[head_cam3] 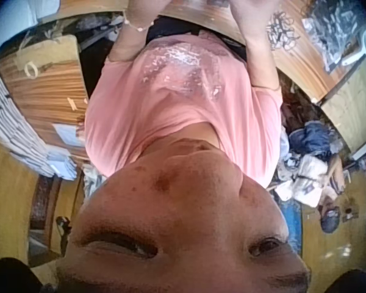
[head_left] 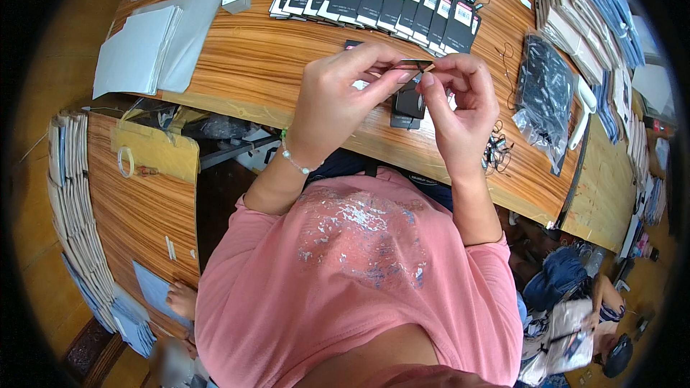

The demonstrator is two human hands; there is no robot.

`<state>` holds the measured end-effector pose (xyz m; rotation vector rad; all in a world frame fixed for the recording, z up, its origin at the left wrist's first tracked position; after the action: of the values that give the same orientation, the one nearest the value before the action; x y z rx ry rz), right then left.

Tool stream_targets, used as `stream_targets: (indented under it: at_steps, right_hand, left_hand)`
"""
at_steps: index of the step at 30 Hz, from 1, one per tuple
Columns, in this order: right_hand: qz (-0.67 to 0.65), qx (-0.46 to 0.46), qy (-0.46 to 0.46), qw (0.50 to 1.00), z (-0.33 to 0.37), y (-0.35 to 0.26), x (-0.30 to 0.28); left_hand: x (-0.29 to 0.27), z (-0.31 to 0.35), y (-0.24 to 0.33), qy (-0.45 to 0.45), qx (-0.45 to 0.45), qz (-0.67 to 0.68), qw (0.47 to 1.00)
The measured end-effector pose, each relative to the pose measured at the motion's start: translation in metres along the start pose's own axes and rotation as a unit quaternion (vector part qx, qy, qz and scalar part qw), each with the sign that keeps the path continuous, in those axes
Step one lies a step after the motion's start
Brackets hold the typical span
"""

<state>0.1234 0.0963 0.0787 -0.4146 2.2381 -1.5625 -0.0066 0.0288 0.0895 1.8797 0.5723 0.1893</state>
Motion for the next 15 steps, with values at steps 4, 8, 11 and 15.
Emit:
stream_targets:
  at_steps: [4, 8, 11, 15]
  right_hand:
    - [0.017, -0.019, 0.021, 0.999, 0.0001, -0.006, -0.0021]
    - [0.023, -0.042, 0.025, 0.999, 0.0006, -0.0063, -0.0045]
    - [0.035, -0.049, 0.03, 0.998, 0.0014, -0.0081, -0.0048]
    - [0.056, -0.073, 0.037, 0.995, 0.0027, -0.0099, -0.0052]
  left_hand:
    - [0.0052, 0.0007, 0.0047, -0.01, 0.043, -0.037, 0.998]
    - [0.0073, 0.0008, 0.004, -0.044, 0.009, -0.027, 0.999]
    - [0.0073, 0.0007, 0.001, -0.049, -0.021, -0.003, 0.999]
    - [0.0086, 0.0004, 0.004, -0.058, -0.008, 0.009, 0.998]
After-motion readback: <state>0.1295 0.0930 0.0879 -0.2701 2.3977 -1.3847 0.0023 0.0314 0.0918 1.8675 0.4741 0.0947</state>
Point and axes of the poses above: each hand's wrist, its own z-axis away from the middle knuckle, its own x-axis out of the palm, y = z × x, the point moved 7 cm from there along -z, towards the middle knuckle, and after that the axes turned 6 degrees about z, right-handed, at the moved point
